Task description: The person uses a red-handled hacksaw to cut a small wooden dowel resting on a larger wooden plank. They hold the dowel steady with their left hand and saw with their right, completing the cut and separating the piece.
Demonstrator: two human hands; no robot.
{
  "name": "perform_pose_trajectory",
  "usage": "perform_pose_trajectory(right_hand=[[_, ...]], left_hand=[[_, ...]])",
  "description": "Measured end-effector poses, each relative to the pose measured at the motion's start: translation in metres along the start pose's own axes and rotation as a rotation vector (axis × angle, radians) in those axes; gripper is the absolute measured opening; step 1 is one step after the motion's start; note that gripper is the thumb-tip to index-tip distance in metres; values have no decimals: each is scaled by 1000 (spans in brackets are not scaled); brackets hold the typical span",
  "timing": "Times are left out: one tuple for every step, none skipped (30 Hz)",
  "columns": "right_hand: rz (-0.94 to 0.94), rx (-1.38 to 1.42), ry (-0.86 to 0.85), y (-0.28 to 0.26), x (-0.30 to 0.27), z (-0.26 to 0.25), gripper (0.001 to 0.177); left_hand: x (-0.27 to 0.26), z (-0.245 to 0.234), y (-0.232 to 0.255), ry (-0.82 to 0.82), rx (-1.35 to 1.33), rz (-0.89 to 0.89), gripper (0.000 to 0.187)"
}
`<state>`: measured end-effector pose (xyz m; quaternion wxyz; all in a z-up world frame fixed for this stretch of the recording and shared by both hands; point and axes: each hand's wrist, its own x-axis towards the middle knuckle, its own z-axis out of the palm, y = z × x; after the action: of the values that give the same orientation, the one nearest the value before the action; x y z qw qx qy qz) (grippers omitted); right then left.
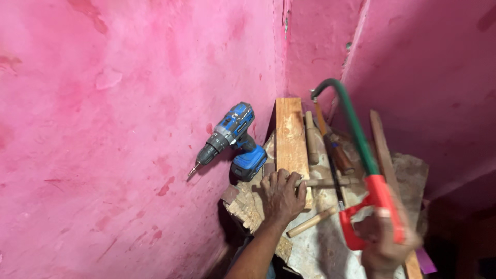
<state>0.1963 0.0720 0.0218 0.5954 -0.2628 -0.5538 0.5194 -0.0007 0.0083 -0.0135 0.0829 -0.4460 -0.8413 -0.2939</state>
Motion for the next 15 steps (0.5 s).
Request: perform_pose_trajectory(right_hand=[[64, 103, 54, 7, 3, -14, 37], [212, 417, -33, 14, 10, -35, 30], [358, 736, -113, 22, 17, -56, 28], [408, 815, -91, 35, 16, -72, 28], [449, 890, -70, 49, 18, -88, 30], [490, 965, -49, 64, 20, -100, 32], [492, 1035, -69, 78, 19, -111, 33], [491, 1104, -89, 90, 18, -120, 34], [488, 1171, -105, 99, 14, -130, 36], [474, 1149, -92, 107, 11, -137, 37], [456, 1129, -88, 115, 14, -137, 37], [438, 1109, -84, 118, 15, -138, 38], [440, 1153, -97, 120, 16, -137, 37], [442, 1196, -111, 120, 18, -134, 37], [453, 1209, -104, 118, 18, -132, 40]], left_hand=[[0, 0, -3, -2, 13, -3, 31], [0, 0, -3, -46, 29, -20, 34], [0, 1, -3, -92, 47, -34, 37], [-1, 1, -3, -137, 65, -49, 40], [0, 3, -1, -97, 77, -30, 41], [0, 4, 0, -57, 88, -11, 42], [0, 4, 0, -21, 97, 12, 43], [2, 5, 0, -38, 132, -2, 44], [3, 7, 1, -59, 163, -13, 45], [1, 9, 2, -80, 196, -24, 46], [1, 10, 3, -92, 187, -27, 45], [1, 11, 3, -104, 180, -31, 43], [1, 10, 3, -112, 178, -35, 42], [1, 10, 3, -83, 154, -23, 40], [-1, 10, 4, -54, 132, -11, 38]])
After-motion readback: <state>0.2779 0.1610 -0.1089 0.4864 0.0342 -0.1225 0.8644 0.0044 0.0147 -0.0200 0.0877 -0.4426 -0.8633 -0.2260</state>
